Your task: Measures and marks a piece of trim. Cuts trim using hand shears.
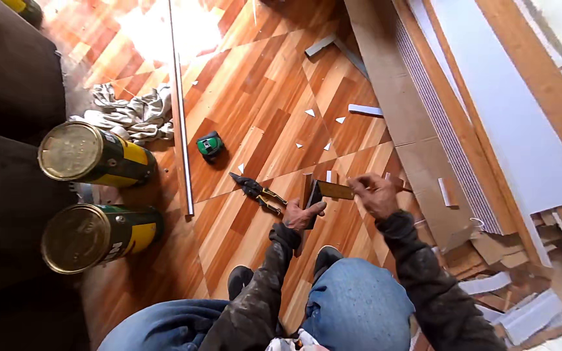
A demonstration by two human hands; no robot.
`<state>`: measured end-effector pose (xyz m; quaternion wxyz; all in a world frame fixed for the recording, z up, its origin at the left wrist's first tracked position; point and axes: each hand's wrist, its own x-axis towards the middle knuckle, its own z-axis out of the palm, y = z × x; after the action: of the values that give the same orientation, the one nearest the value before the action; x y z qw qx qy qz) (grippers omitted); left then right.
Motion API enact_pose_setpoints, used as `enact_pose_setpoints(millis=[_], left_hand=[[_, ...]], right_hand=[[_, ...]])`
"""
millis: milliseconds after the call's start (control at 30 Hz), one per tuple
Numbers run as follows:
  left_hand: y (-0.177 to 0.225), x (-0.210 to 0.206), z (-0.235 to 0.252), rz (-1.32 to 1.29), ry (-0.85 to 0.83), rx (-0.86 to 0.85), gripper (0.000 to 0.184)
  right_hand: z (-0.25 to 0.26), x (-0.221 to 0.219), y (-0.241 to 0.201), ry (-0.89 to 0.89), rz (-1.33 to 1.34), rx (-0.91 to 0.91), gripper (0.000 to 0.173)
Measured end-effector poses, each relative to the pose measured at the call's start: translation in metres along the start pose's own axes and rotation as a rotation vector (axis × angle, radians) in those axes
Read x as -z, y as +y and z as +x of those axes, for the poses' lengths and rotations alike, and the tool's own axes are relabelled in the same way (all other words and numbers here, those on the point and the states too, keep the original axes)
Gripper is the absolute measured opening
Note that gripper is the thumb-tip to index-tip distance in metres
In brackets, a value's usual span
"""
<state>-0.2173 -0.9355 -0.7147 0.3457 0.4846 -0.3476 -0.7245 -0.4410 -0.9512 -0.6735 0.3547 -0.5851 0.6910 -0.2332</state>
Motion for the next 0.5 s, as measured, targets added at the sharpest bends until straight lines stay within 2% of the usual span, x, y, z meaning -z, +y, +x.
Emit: enact_pose_setpoints(millis=[67,133,267,367,433,500], left_hand=[[-0.004,-0.007,0.002,0.049,0.010,-0.059,0.022],[-0.003,-0.012,0.002,0.077,-0.001,-0.099,0.023],[0.001,-0.011,-0.001,0.109,-0.025,-0.083,0.021],[0.000,-0.010,-0.002,0.111,-0.012,-0.048,0.024],[-0.002,-0.008,-0.004,-0.030,0.012,0.045,0.038],[-0.002,-0.007,-0.005,-0.229,0.018,0.181,0.061]], right_hand=[[-0.012,-0.023,-0.021,-0.108,0.051,-0.107,0.058],[-0.014,-0.044,-0.025,-0.105,0.126,-0.096,0.068],[-0.013,-0.055,-0.026,-0.120,0.324,-0.118,0.050],[-0.017,-0.050,-0.023,-0.064,0.417,-0.165,0.041],[-0.022,-0.040,-0.020,0.045,0.372,-0.172,0.042],[-0.029,-0.028,-0.017,0.204,0.340,-0.156,0.043]])
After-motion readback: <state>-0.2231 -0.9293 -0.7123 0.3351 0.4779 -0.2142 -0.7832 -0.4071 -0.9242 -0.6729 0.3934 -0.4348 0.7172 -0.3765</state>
